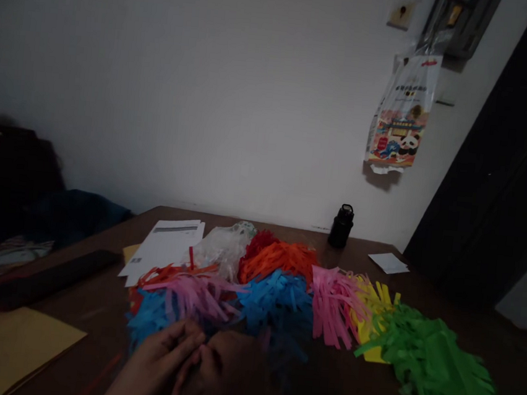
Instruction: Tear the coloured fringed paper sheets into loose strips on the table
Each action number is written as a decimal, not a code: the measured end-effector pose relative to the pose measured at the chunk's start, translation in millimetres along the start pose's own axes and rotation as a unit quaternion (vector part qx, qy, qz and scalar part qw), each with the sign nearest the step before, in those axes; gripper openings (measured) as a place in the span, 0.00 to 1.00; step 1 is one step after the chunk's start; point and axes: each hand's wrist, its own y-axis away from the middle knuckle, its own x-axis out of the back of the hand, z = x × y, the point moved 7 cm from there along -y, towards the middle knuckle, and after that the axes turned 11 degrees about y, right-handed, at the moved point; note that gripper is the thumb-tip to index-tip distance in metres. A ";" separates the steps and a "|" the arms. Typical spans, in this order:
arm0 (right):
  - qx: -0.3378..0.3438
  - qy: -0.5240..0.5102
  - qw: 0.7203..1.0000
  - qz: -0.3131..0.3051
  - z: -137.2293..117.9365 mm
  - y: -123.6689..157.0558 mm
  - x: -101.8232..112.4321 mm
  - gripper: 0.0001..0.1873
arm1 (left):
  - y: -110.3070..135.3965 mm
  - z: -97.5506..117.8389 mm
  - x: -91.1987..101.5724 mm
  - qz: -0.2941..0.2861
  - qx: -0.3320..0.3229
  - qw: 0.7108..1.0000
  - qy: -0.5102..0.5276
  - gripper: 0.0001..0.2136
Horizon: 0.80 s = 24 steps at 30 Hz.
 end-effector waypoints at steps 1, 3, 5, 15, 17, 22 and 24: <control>0.001 0.003 1.000 0.003 -0.9 0.5 0.5 0.10 | 0.1 -1.0 -0.5 -0.002 0.000 1.000 -0.002 0.25; 0.001 0.016 1.000 0.008 -0.4 1.3 -0.8 0.11 | 0.2 -1.7 -2.0 -0.008 -0.002 1.000 -0.014 0.25; -0.002 0.022 1.000 -0.001 2.6 1.8 -5.4 0.11 | 0.6 -1.0 -2.9 -0.009 -0.001 1.000 -0.030 0.26; 0.004 -0.031 0.999 -0.014 2.8 0.9 -4.5 0.10 | -0.7 1.1 4.1 0.004 0.002 1.000 0.001 0.25; 0.038 0.009 0.999 0.002 -1.7 1.6 -3.5 0.12 | -1.2 -2.7 3.8 0.001 0.008 1.000 -0.003 0.26; 0.052 0.028 0.998 0.031 -2.2 2.9 -3.5 0.16 | -3.3 -6.9 -1.8 -0.038 0.017 0.999 0.033 0.27; 0.041 0.022 0.999 0.026 0.4 2.4 -3.3 0.14 | -4.5 -2.5 -1.2 -0.049 0.009 0.998 0.036 0.26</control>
